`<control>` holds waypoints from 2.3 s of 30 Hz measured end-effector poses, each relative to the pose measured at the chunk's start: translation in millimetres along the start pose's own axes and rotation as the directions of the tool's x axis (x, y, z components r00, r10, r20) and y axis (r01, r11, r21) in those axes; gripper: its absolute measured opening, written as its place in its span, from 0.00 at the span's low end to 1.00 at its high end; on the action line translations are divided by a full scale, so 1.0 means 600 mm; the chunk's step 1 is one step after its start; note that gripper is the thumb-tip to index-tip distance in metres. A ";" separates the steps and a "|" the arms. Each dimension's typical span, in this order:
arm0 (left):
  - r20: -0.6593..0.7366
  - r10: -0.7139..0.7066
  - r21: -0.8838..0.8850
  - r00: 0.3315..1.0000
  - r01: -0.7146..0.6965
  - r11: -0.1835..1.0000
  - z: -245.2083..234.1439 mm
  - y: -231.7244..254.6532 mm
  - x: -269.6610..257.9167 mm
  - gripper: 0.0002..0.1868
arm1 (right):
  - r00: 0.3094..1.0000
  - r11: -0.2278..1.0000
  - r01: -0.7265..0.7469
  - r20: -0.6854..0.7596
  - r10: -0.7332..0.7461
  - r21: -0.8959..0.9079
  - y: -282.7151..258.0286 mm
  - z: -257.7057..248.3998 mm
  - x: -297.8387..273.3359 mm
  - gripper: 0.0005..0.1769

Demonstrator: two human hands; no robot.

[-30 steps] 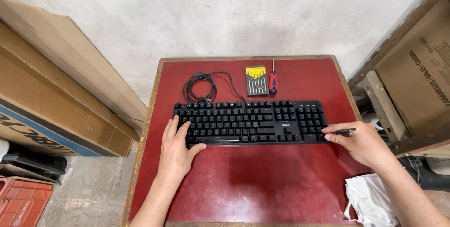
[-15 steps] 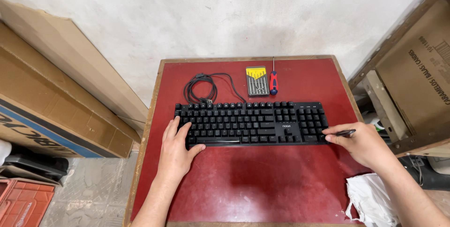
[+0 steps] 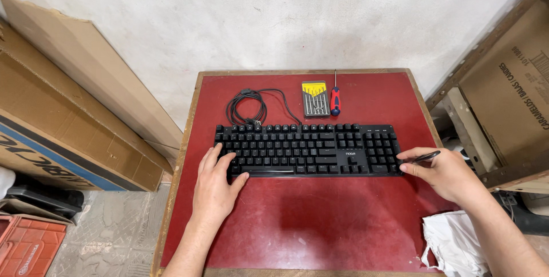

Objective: The person uses a keycap puller to remove keycaps from a black keyboard. They systematically pull off the keycaps and place them on the red table beside the keyboard.

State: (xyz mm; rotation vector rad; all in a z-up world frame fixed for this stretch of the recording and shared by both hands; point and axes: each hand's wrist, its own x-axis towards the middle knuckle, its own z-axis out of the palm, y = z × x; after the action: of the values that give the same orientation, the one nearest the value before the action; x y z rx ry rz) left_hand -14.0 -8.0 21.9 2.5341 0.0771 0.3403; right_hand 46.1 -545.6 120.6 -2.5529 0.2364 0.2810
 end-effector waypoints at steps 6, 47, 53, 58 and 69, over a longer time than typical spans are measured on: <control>-0.088 0.023 -0.020 0.996 -0.025 0.999 -0.002 -0.006 -0.002 0.31 | 0.999 1.000 0.023 -0.025 -0.022 0.015 -0.002 -0.002 -0.012 0.16; 0.004 -0.137 -0.038 0.991 0.137 0.990 -0.020 0.007 0.004 0.37 | 0.999 0.997 0.043 -0.025 -0.042 0.066 -0.014 -0.015 -0.026 0.08; -0.019 -0.084 -0.035 0.996 0.084 0.996 -0.016 -0.004 0.004 0.36 | 0.997 0.996 0.070 -0.027 -0.069 0.058 -0.011 -0.009 -0.021 0.09; -0.059 -0.026 -0.040 0.998 0.024 0.999 -0.016 -0.006 0.003 0.35 | 0.993 0.992 0.112 -0.037 -0.110 0.058 -0.002 -0.006 -0.017 0.09; -0.099 0.062 -0.040 0.993 -0.066 0.997 -0.019 -0.007 0.001 0.34 | 0.983 0.985 0.166 -0.084 -0.161 0.054 -0.005 -0.006 -0.026 0.07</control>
State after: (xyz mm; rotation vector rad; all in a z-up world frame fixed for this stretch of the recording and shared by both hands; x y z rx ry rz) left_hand -16.0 2.0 28.8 2.4803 0.0260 0.4857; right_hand 32.4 -543.6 129.0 -2.5079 0.0625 0.1083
